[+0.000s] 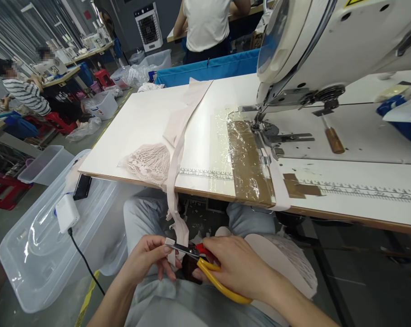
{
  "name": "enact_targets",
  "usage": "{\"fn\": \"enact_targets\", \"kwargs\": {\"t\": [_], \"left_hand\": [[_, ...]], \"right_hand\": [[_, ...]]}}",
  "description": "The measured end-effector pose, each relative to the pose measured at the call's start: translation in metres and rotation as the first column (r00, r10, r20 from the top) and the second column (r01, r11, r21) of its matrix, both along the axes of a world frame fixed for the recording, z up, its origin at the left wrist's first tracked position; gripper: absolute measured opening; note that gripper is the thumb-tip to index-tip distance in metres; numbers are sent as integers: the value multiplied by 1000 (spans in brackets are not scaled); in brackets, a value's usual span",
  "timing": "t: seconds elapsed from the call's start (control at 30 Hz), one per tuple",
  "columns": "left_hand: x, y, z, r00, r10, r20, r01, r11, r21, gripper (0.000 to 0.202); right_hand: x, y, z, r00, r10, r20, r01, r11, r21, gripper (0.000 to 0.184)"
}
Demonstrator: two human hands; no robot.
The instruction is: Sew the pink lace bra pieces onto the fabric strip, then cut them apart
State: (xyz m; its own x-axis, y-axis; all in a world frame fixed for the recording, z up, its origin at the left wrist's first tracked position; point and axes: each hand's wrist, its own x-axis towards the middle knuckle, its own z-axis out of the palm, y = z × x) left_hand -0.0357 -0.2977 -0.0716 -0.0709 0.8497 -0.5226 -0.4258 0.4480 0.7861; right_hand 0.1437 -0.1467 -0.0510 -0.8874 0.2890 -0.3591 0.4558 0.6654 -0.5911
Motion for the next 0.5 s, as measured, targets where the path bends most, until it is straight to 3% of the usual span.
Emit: {"fn": "enact_targets", "kwargs": {"t": [0.27,0.37,0.43,0.5], "left_hand": [[6,4,-1,1000,-2,-25,1,999,-35,46],[19,9,-2,999,-35,-24,35,999,3,50],[24,18,7,993,-114,-42,117,992,53,51],[19,34,27,958,-201,-204,221,972,80,43]], "right_hand": [[2,-2,-16,992,-75,-96,69,995,-68,45],[-1,-9,-19,968,-147,-201,123,984,-126,33],[-4,-16,-18,939,-193,-285,150,975,-164,24],[-4,-22,-16,900,-245,-359,188,964,-186,21]]}}
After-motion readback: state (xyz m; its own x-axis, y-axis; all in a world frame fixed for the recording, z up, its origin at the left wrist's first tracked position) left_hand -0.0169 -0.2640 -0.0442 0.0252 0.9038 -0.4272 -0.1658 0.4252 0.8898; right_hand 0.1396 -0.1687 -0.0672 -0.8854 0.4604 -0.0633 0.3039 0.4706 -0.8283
